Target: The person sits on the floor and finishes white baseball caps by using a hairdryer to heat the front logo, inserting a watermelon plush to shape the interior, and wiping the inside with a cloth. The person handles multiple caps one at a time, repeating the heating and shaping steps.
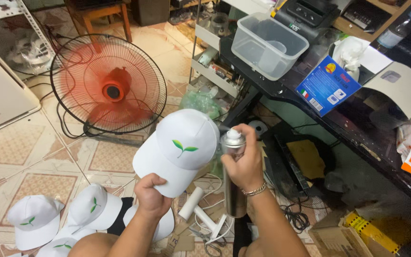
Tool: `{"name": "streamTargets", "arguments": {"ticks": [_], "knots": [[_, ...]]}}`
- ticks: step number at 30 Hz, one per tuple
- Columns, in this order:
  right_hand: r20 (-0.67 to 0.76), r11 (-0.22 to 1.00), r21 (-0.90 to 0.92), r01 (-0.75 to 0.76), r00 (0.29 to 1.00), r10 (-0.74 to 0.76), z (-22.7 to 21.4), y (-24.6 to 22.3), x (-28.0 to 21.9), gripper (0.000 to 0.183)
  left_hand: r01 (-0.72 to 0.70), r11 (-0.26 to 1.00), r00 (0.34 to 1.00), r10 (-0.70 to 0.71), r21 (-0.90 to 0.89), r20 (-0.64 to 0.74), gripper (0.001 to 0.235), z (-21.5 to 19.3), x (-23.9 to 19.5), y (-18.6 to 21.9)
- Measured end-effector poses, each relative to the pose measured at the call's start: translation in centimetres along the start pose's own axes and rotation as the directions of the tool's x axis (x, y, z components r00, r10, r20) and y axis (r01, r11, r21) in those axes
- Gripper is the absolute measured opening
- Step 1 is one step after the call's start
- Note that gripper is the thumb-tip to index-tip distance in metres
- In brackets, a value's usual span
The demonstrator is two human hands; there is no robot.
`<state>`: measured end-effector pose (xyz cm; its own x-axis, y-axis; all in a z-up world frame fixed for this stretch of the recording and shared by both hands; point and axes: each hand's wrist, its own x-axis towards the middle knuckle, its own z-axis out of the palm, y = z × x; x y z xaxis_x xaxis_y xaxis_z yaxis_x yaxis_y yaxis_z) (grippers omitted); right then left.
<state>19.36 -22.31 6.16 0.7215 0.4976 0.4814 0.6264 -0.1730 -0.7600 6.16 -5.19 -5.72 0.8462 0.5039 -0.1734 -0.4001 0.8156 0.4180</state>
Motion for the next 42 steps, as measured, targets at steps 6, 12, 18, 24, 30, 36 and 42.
{"name": "streamTargets", "arguments": {"ticks": [6, 12, 18, 24, 30, 36, 42], "knots": [[0.162, 0.997, -0.064, 0.048, 0.986, -0.037, 1.1, -1.3, -1.4, 0.057, -0.144, 0.927, 0.989, 0.145, 0.346, 0.022, 0.04, -1.7, 0.3, -1.3], [0.014, 0.984, -0.179, -0.009, 1.0, 0.012, 1.7, -1.3, -0.1, 0.057, -0.396, 0.556, 0.909, 0.347, 0.731, 0.229, 0.031, 0.7, -1.6, -0.5], [0.205, 0.977, -0.134, 0.167, 0.969, -0.138, 3.0, -3.2, -2.3, 0.062, -0.461, 0.332, 0.864, 0.378, 0.823, 0.331, 0.018, 2.7, -1.9, 0.7], [0.0, 0.918, -0.334, 0.214, 0.974, -0.227, 2.8, -2.7, -0.7, 0.059, -0.455, 0.363, 0.874, 0.358, 0.813, 0.329, 0.016, 2.9, -2.7, 0.4], [0.199, 0.954, -0.184, 0.238, 0.959, -0.2, 3.9, -2.6, -5.3, 0.06, -0.469, 0.347, 0.863, 0.376, 0.812, 0.337, 0.014, 2.2, -2.2, 0.6], [0.005, 0.917, -0.395, -0.05, 0.998, 0.056, 3.6, 4.1, -6.2, 0.07, -0.429, 0.62, 0.866, 0.489, 0.657, 0.105, 0.02, 0.1, -1.4, 1.0], [0.357, 0.79, -0.317, -0.525, 0.706, 0.612, 10.9, 13.9, -15.4, 0.075, -0.196, 0.972, 0.965, 0.214, 0.128, -0.15, 0.041, -0.8, 0.4, 2.2]]}}
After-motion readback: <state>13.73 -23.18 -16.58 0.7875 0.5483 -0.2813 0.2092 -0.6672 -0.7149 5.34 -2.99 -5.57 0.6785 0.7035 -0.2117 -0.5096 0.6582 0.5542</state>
